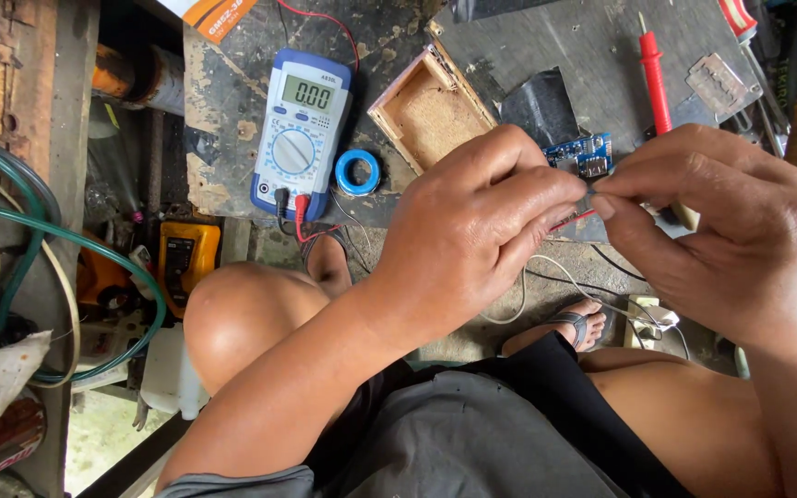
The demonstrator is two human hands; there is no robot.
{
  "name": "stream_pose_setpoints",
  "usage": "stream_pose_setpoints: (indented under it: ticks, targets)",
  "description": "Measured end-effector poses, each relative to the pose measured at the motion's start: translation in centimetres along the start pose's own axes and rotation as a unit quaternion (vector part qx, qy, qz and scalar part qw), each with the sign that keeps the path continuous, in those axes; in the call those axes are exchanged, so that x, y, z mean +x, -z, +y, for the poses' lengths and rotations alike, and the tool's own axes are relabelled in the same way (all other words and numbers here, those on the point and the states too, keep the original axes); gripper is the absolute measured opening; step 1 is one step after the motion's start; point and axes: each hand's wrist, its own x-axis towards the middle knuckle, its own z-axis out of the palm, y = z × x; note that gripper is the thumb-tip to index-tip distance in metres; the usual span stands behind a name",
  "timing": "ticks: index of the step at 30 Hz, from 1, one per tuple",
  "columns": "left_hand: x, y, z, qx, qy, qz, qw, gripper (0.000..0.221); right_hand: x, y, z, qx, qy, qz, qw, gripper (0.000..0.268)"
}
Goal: Testing and repairing a small circuit board using a multimeter and connecting wires.
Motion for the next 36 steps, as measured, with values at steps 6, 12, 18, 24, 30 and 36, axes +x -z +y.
stream_pose_setpoints:
  ticks: [6,12,18,24,30,36]
  targets:
    - [0.2,-0.3,-0.3,0.034,0.009,-0.008,0.999,0.011,-0.1,-0.4,0.5,0.008,0.001,-0.009,1.0,0.011]
    - [0.4,-0.3,-0.6,0.009,0.048,-0.03,0.998,0.011,-0.1,-0.3,0.8,0.007,-0.052,-0.024,0.998,0.013]
    - [0.8,-0.8,-0.5,-0.042,0.095,-0.023,0.994,0.016,-0.1,-0.7,1.2,-0.019,-0.06,-0.034,0.997,0.013]
    - [1.1,-0.5,0.0,-0.129,0.113,-0.038,0.984,0.014,-0.1,-0.4,0.9,-0.006,-0.077,-0.03,0.997,0.013]
    - [0.9,-0.4,-0.4,-0.115,0.106,-0.046,0.987,0.015,-0.2,-0.6,1.0,-0.015,-0.088,-0.024,0.996,0.011]
    - [0.4,-0.2,-0.8,-0.002,0.084,-0.042,0.996,0.01,-0.8,-0.5,1.4,-0.033,-0.059,-0.022,0.997,0.01]
